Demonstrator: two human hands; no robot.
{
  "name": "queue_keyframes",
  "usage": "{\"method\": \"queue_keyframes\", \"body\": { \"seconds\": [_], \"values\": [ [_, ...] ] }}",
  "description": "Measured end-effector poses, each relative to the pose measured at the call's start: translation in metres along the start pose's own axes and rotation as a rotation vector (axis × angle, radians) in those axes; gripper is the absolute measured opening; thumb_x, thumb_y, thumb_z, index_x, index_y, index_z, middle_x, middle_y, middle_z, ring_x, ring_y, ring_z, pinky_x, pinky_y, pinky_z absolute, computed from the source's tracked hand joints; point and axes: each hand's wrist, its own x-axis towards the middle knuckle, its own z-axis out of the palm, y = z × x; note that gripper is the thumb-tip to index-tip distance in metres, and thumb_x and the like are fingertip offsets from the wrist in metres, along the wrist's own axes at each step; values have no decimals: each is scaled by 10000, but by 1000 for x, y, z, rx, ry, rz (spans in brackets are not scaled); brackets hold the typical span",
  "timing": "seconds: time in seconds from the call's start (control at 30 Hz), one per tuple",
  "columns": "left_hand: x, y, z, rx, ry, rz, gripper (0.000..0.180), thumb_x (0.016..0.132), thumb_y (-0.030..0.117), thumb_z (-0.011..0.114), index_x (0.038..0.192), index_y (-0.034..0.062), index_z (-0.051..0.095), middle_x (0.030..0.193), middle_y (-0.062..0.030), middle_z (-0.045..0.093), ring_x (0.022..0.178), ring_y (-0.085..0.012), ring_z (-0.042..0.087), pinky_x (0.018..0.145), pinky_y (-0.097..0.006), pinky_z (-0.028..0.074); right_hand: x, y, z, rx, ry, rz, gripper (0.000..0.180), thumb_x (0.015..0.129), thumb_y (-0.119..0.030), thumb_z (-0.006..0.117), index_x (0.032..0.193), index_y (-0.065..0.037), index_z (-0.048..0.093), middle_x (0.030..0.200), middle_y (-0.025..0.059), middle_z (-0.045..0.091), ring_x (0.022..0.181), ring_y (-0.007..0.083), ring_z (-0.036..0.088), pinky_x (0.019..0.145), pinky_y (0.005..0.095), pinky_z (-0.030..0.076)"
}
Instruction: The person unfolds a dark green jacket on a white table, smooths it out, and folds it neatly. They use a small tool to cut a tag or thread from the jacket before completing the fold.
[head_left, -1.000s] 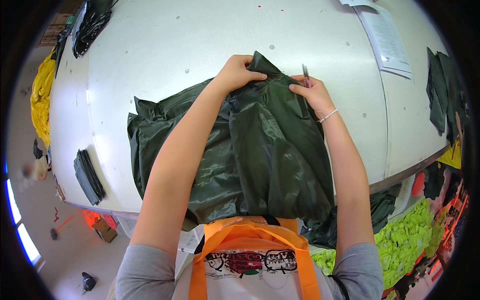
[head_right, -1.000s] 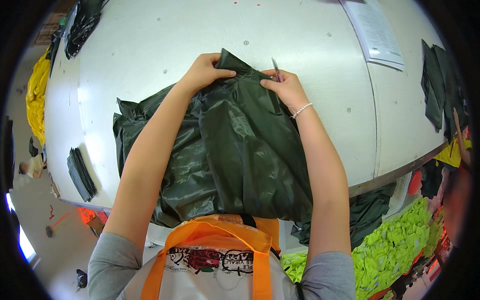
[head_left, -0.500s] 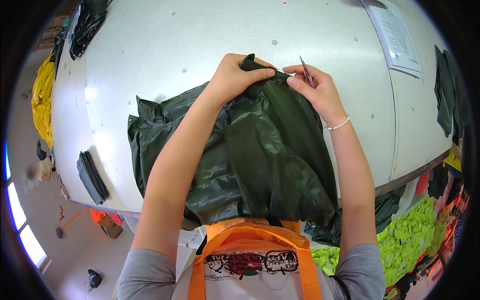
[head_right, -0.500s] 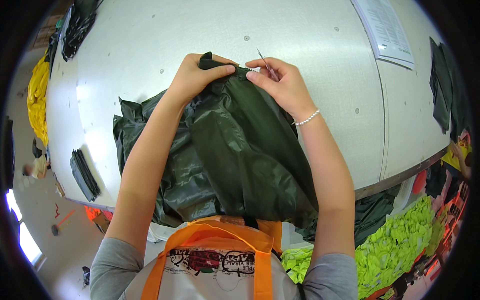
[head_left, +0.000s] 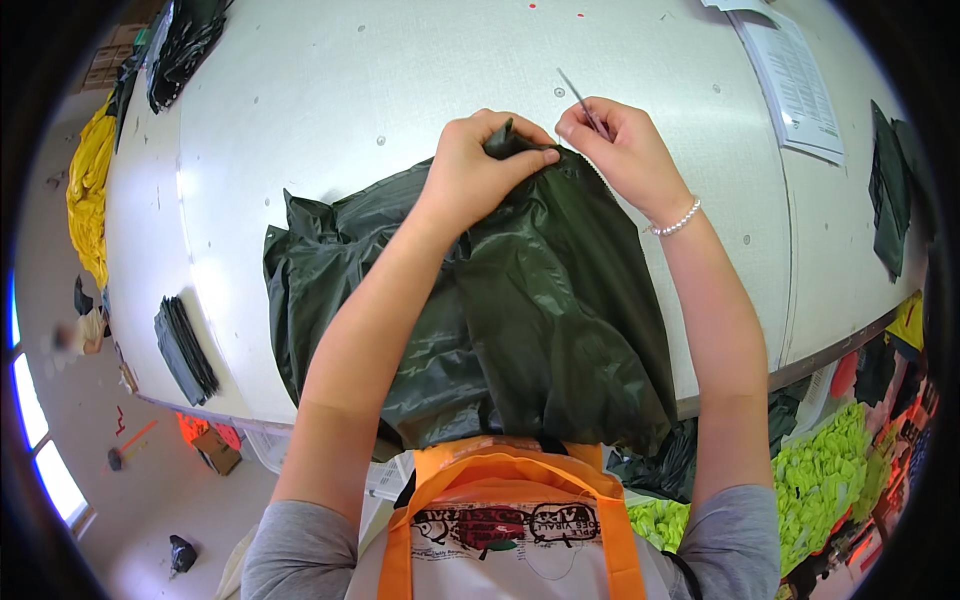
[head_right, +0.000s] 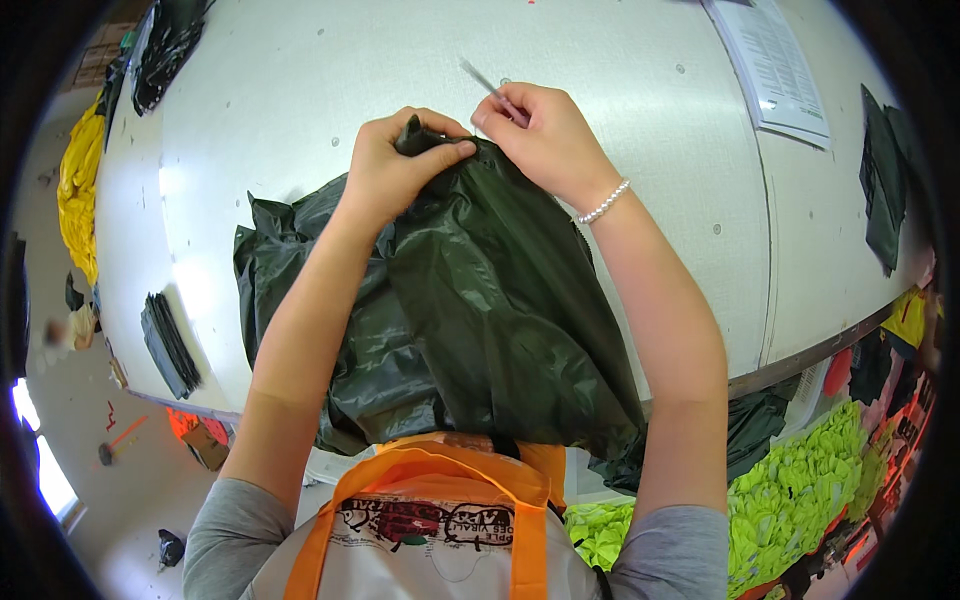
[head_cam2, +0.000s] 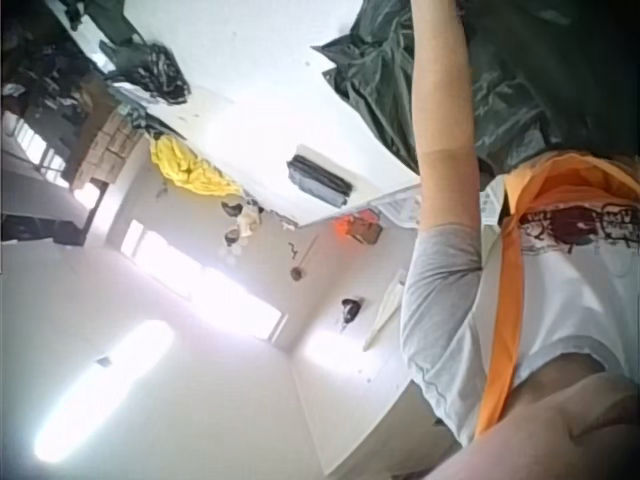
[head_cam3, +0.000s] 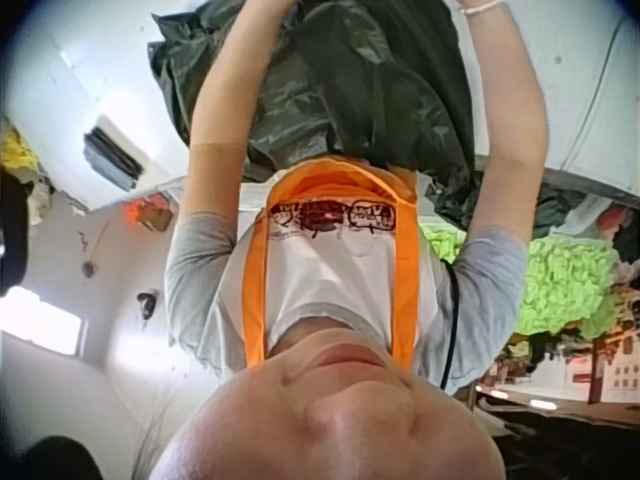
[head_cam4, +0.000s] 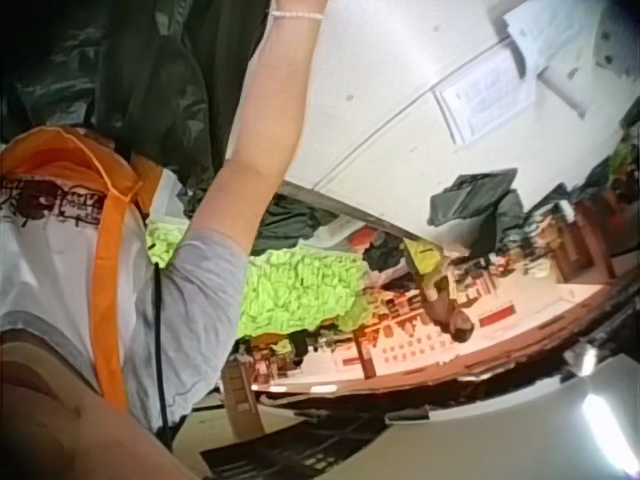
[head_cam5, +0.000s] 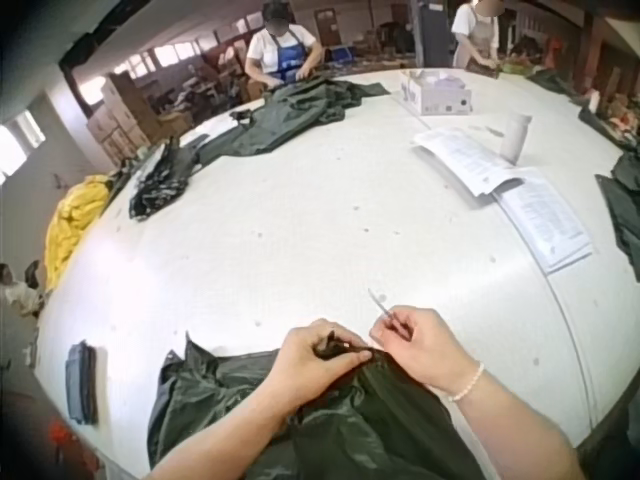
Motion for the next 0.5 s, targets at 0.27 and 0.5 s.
{"method": "queue_keyframes", "body": {
  "seconds": [0.27,0.5],
  "values": [
    [-17,-9,19,323,390,562,210,624,38,791,755,137,660,791,43,663,798,-172,582,791,-301,387,-49,-22,-14,-212,76,141,267,946,-263,548,928,-3,606,633,22,516,575,96,413,565,262,382],
    [-19,-8,18,425,391,713,255,579,37,785,765,160,662,802,68,664,808,-150,575,794,-297,363,-39,-33,-24,-337,-37,85,292,919,-275,585,820,-3,628,591,65,513,532,137,414,536,280,381]
  ]
}}
